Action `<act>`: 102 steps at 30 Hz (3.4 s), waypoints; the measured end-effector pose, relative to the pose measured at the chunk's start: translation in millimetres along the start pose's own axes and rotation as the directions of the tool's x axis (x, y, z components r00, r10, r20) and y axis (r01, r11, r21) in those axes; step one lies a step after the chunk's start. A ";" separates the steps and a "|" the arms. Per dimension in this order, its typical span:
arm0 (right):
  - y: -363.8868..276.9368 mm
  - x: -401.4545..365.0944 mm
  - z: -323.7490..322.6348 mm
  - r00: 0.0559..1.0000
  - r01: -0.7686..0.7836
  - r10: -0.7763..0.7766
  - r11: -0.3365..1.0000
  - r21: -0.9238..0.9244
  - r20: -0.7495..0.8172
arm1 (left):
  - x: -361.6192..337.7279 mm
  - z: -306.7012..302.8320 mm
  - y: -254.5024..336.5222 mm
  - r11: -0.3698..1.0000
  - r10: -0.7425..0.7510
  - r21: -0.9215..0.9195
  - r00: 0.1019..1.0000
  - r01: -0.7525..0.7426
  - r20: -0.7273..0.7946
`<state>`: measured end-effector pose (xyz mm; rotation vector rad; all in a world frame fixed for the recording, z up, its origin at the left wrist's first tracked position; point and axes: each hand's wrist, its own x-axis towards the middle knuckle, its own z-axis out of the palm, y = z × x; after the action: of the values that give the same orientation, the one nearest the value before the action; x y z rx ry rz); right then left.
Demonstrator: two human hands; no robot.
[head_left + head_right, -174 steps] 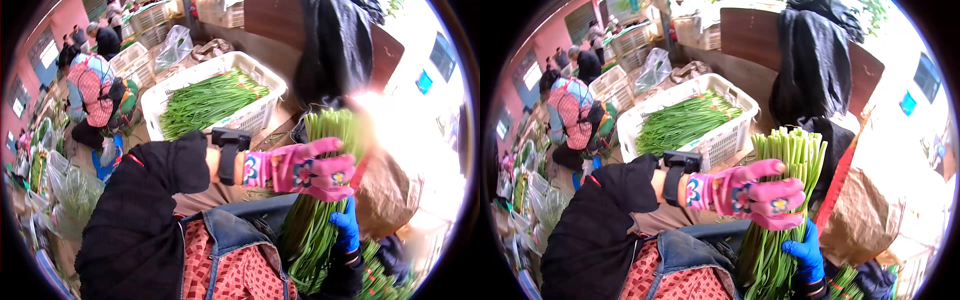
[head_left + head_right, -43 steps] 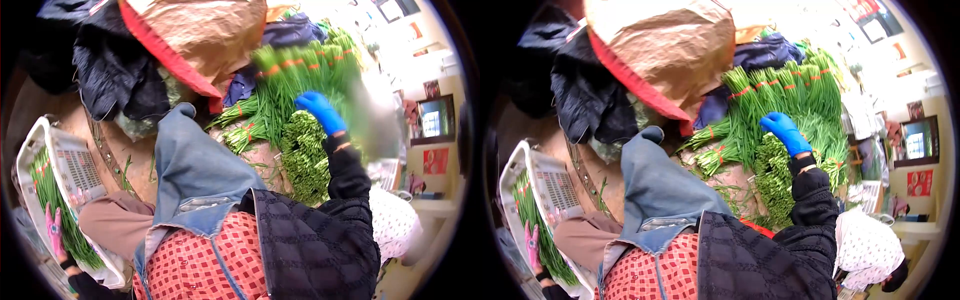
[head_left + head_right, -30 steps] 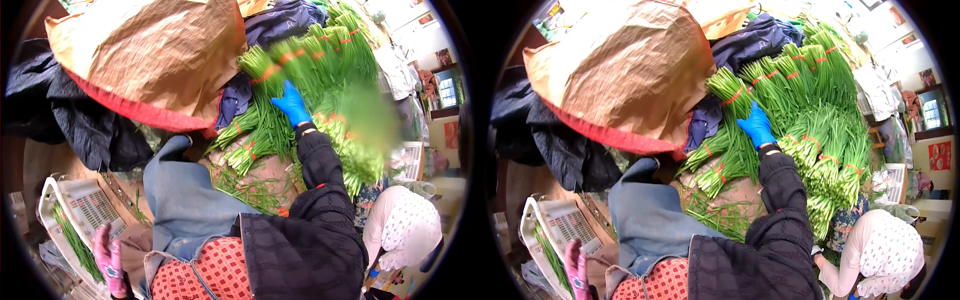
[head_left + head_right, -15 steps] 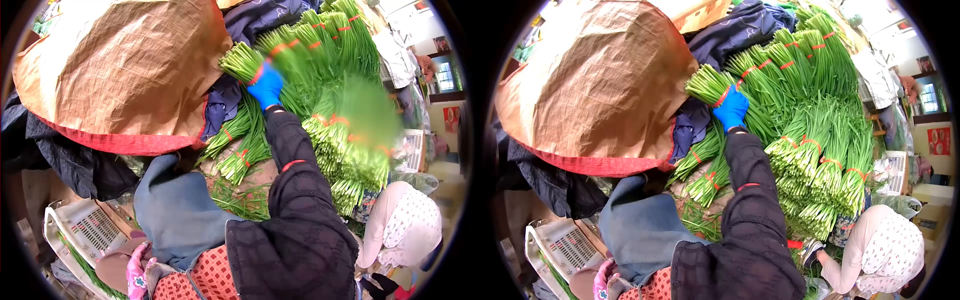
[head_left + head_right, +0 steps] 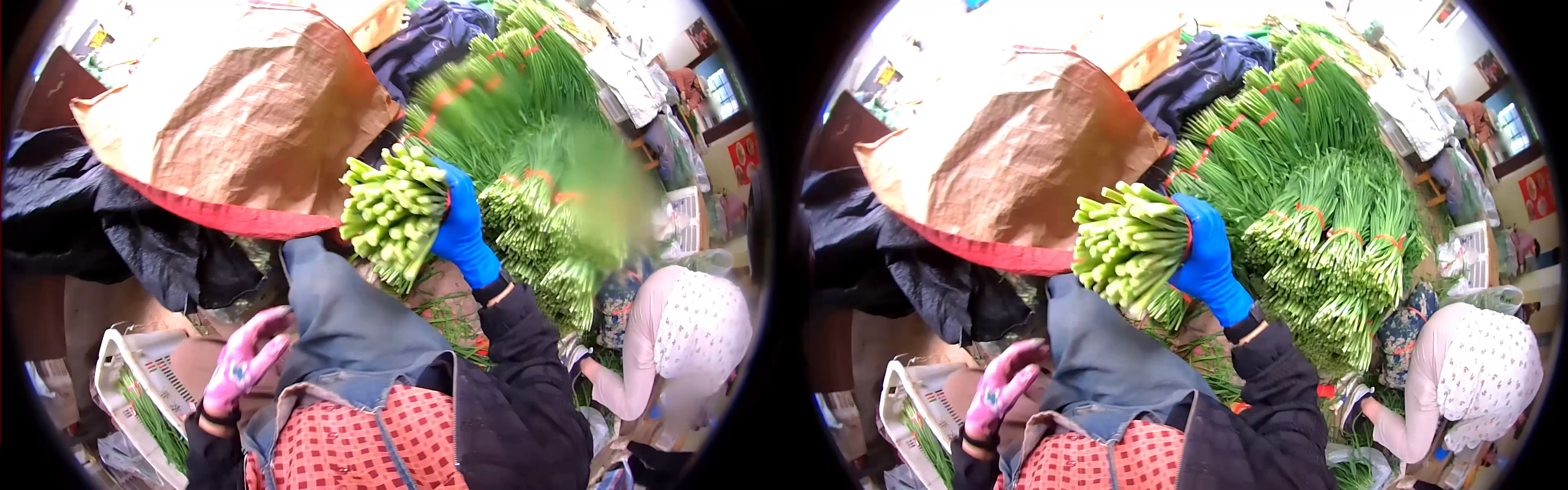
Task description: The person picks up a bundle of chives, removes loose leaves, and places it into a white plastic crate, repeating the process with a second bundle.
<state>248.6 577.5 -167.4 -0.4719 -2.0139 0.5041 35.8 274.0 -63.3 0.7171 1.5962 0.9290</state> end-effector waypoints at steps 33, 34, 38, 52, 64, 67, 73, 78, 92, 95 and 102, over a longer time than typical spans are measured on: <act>-156.2 50.0 5.6 0.524 -0.376 0.749 -0.225 0.899 0.406 | 81.9 -22.4 67.2 0.920 0.390 -0.218 0.816 -0.326 0.427; -162.0 49.1 6.7 0.507 -0.370 0.770 -0.211 0.904 0.388 | 78.3 -16.9 67.9 0.905 0.421 -0.126 0.820 -0.406 0.387; -194.6 25.7 4.3 0.573 -0.534 0.745 0.023 0.845 0.342 | 65.9 -6.1 69.5 0.966 0.252 -0.132 0.915 -0.221 0.315; -201.5 -22.4 7.5 0.595 -0.516 0.795 0.267 0.814 0.117 | 41.3 -1.7 52.6 0.942 0.320 -0.152 0.939 -0.300 0.125; -184.2 -101.9 -5.1 0.485 -0.586 0.788 -0.028 0.810 0.379 | 74.2 -11.6 -6.4 0.931 0.053 -0.365 0.992 -0.008 0.113; -183.3 -95.4 -3.4 0.520 -0.500 0.794 -0.014 0.866 0.313 | 67.7 0.6 5.1 0.949 0.019 -0.313 0.993 0.018 0.113; -185.8 -77.8 -11.1 0.536 -0.648 0.778 0.129 0.751 0.328 | 63.0 8.8 13.1 0.944 0.027 -0.329 0.985 0.031 0.172; -183.0 -45.1 8.3 0.571 -0.581 0.793 0.205 0.788 0.214 | 42.7 38.2 38.5 0.969 0.132 -0.230 0.973 -0.087 0.190; -154.2 -92.3 2.5 0.400 -0.541 0.827 -0.135 0.830 0.395 | 67.0 -2.5 -12.6 0.867 0.022 -0.496 0.990 0.051 0.141; -145.0 -100.0 4.9 0.398 -0.537 0.815 -0.166 0.827 0.422 | 66.7 2.9 -7.0 0.850 -0.003 -0.520 0.989 0.081 0.150; -151.2 -85.1 -11.4 0.281 -0.564 0.852 -0.227 0.794 0.442 | 61.6 9.5 5.0 0.899 0.033 -0.438 0.991 0.029 0.133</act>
<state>279.2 408.0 -143.7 -0.9548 -0.5431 2.0701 31.7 330.0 -90.8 0.4512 1.2031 1.1662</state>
